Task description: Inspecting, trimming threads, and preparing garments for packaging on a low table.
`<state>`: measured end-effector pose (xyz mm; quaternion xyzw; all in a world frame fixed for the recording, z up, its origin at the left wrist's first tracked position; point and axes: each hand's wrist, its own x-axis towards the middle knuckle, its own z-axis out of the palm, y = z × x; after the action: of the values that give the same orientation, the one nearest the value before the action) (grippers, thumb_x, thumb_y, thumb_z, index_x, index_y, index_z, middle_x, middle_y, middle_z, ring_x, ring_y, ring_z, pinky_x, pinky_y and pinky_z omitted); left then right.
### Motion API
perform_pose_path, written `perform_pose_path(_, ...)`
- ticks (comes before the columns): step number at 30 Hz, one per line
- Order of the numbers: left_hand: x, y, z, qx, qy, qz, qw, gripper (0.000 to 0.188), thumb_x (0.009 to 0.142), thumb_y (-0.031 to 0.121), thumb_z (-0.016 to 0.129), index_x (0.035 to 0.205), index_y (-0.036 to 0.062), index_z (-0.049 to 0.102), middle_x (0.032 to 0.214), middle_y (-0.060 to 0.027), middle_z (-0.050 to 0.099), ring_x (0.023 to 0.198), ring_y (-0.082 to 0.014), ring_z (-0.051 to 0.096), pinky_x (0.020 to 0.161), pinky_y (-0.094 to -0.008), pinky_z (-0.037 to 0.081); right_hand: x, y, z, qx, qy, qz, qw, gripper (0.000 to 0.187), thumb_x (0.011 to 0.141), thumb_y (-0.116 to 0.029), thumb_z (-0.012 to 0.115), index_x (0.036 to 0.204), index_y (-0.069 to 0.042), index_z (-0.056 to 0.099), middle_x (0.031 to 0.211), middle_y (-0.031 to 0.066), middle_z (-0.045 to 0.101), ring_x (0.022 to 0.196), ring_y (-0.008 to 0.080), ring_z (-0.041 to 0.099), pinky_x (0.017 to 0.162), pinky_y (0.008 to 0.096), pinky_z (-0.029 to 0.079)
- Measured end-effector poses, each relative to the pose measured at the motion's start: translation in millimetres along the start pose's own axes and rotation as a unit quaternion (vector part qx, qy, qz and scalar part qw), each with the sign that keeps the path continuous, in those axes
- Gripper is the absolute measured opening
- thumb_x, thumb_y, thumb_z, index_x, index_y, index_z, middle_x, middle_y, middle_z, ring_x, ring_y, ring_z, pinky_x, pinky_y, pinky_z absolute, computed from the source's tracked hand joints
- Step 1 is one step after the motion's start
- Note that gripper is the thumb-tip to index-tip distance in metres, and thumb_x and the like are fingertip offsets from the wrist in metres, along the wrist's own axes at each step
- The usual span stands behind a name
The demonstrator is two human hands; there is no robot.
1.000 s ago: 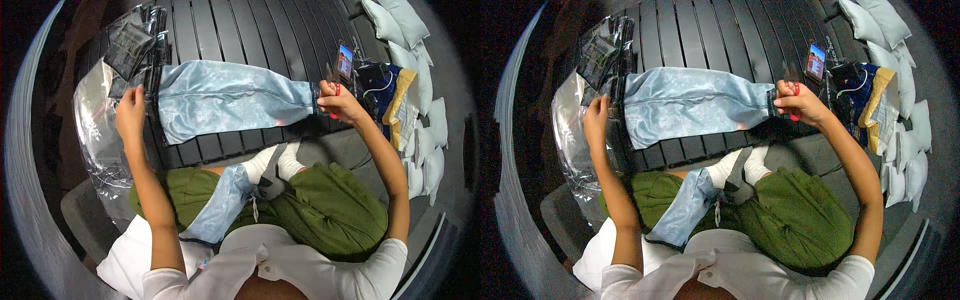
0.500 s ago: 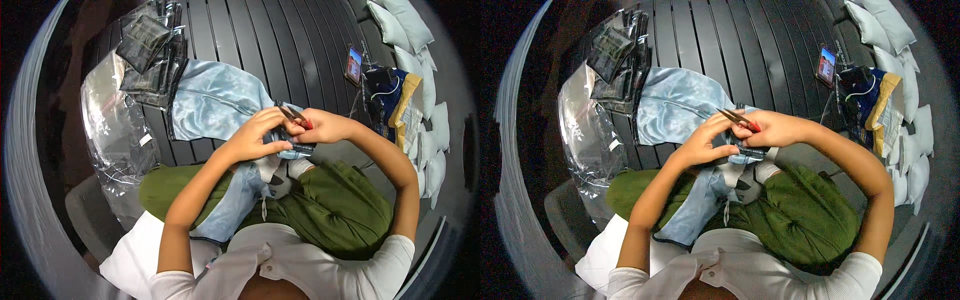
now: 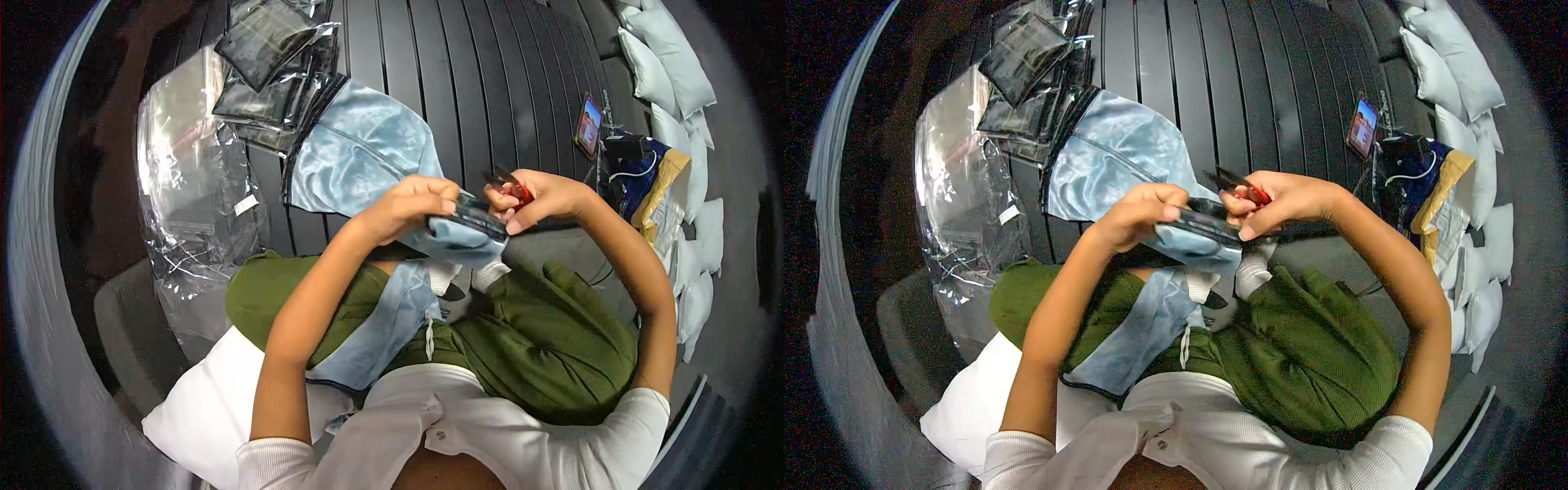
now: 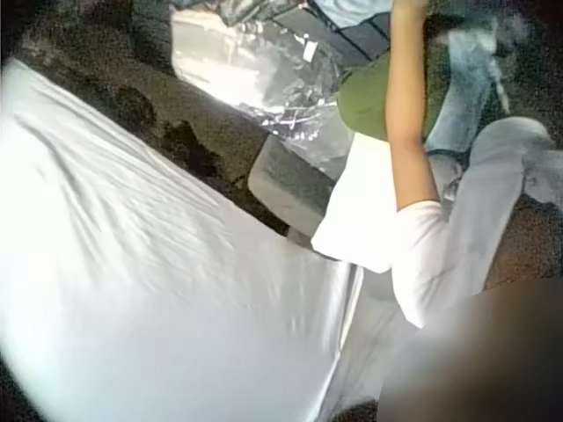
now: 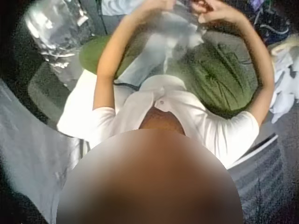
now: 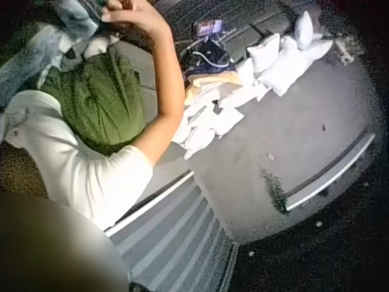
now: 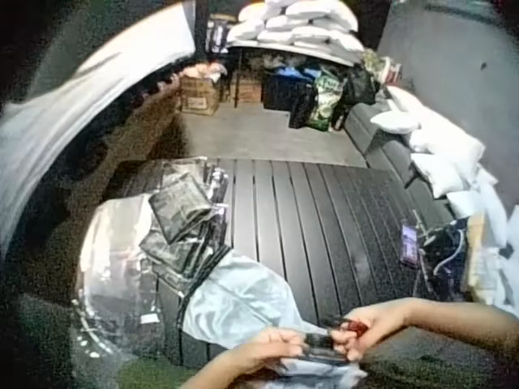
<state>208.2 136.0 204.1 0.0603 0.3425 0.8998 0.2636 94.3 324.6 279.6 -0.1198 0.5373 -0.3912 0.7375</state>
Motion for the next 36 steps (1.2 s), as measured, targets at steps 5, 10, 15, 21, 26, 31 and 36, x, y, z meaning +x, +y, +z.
perform_pose_path(5,-12,16,-5,-0.097,0.059,0.030,0.993,0.027,0.070,0.020,0.056,0.061,0.0115,0.032,0.056,0.0034,0.033,0.050,-0.0077,0.034,0.047,-0.0223,0.029,-2,-1,0,0.054,0.058,-0.153,0.985,0.039,0.063,-0.007,0.066,0.062,-0.015,0.028,0.061,-0.0018,0.037,0.058,0.0089,0.035,0.052,0.0224,0.026)
perform_pose_path(10,-13,11,-12,-0.142,0.043,0.066,0.987,0.027,0.070,0.019,0.055,0.061,0.0125,0.030,0.056,0.0025,0.036,0.051,-0.0091,0.036,0.048,-0.0226,0.031,1,-11,10,0.083,0.080,-0.178,0.977,0.035,0.066,-0.009,0.064,0.063,-0.015,0.030,0.062,-0.0022,0.034,0.055,0.0074,0.033,0.048,0.0205,0.024)
perform_pose_path(15,-11,10,-8,-0.182,0.068,0.100,0.976,0.027,0.069,0.010,0.058,0.067,0.0122,0.031,0.062,-0.0008,0.043,0.056,-0.0097,0.044,0.052,-0.0222,0.038,1,-5,3,0.093,0.106,-0.198,0.970,0.034,0.069,-0.009,0.062,0.065,-0.016,0.029,0.064,-0.0024,0.037,0.052,0.0048,0.031,0.041,0.0189,0.022)
perform_pose_path(21,-5,6,0,-0.179,0.021,0.094,0.979,0.034,0.068,-0.005,0.058,0.092,0.0085,0.038,0.091,-0.0087,0.054,0.077,-0.0134,0.055,0.065,-0.0232,0.045,3,-5,-2,0.092,0.129,-0.230,0.960,0.032,0.074,-0.011,0.060,0.066,-0.015,0.030,0.067,-0.0024,0.040,0.051,0.0042,0.032,0.041,0.0186,0.024)
perform_pose_path(26,3,4,8,-0.198,-0.013,-0.002,0.980,0.056,0.073,0.006,0.057,0.122,0.0032,0.031,0.100,-0.0100,0.056,0.089,-0.0174,0.056,0.074,-0.0254,0.047,3,-8,-5,0.039,0.159,-0.219,0.962,0.030,0.075,-0.011,0.060,0.067,-0.015,0.031,0.070,-0.0009,0.044,0.050,0.0037,0.030,0.042,0.0174,0.025)
perform_pose_path(31,6,-15,3,-0.072,0.039,-0.077,0.994,0.035,0.084,0.026,0.056,0.108,0.0014,0.052,0.088,0.0018,0.058,0.065,-0.0023,0.053,0.057,-0.0171,0.044,14,-11,-2,-0.028,0.175,-0.192,0.965,0.029,0.076,-0.008,0.060,0.068,-0.013,0.032,0.073,-0.0011,0.045,0.053,0.0029,0.034,0.045,0.0168,0.026)
perform_pose_path(36,9,-19,3,-0.049,0.082,-0.099,0.991,0.026,0.086,0.023,0.052,0.095,-0.0011,0.057,0.082,-0.0023,0.060,0.071,-0.0078,0.057,0.065,-0.0221,0.047,23,-3,-3,-0.233,0.276,-0.241,0.901,0.015,0.078,-0.005,0.057,0.081,-0.008,0.043,0.074,-0.0039,0.040,0.062,0.0033,0.033,0.054,0.0183,0.028)
